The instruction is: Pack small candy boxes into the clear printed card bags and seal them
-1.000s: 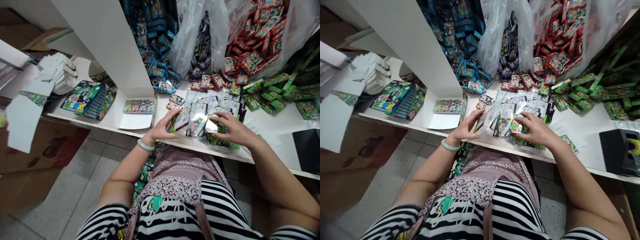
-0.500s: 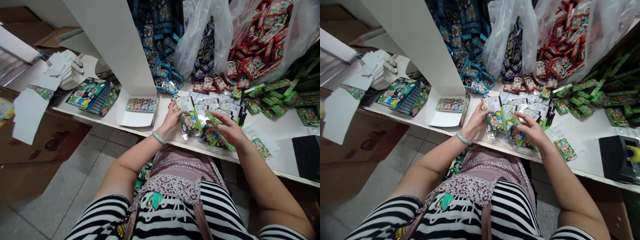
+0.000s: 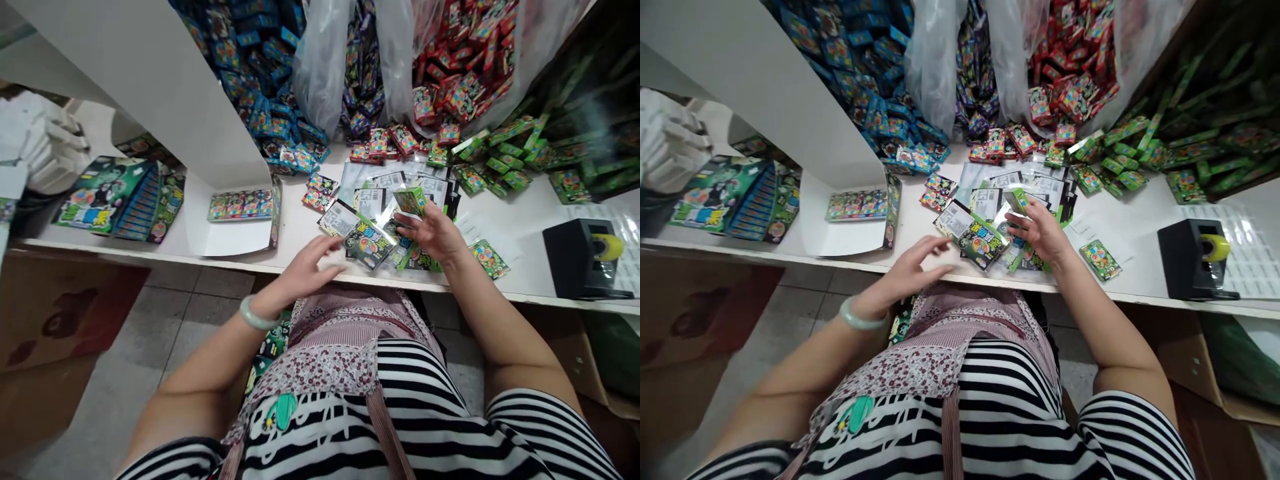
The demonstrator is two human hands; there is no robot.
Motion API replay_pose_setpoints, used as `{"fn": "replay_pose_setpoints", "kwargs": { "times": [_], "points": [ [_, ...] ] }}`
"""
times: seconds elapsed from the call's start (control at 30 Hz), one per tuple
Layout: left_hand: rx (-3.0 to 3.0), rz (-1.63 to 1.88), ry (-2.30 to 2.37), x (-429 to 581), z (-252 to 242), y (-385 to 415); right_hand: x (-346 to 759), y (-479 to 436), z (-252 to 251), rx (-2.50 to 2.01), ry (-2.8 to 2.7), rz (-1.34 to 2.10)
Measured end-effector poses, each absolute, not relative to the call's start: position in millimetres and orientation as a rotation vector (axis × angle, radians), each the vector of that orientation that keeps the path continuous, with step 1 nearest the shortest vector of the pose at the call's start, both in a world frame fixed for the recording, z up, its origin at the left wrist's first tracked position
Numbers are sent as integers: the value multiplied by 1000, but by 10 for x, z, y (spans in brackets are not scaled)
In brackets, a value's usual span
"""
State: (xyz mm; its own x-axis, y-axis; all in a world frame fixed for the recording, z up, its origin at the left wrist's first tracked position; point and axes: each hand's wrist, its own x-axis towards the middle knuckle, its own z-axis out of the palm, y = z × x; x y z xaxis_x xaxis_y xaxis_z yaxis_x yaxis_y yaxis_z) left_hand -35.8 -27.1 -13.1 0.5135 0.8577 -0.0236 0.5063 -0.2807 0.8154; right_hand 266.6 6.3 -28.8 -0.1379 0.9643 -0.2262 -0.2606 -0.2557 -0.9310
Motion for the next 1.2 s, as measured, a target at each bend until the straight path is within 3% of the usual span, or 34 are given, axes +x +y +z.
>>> {"fn": "replay_pose_setpoints", "kwargs": {
  "times": [0.1, 0.3, 0.6, 0.83, 1.0, 1.2],
  "points": [
    [2298, 353, 863, -225, -164, 187, 2620, 52, -238, -1146, -1080, 1532],
    [2343, 161, 700, 30, -221, 617, 2756, -235, -171, -1143, -1315, 1427],
    [2519, 376, 885, -266, -38, 347, 2801, -525, 102, -1348, -2143, 393],
    [2695, 513, 834, -345, -218, 278, 2676, -399, 27, -1158, -2422, 456],
    [2665, 617, 815, -383, -309, 214, 2659, -318, -5, -1064, -2324, 674],
    [2632, 759, 902, -406, -423, 206, 2485, -289, -174, -1184, -2205, 600]
  ]
}}
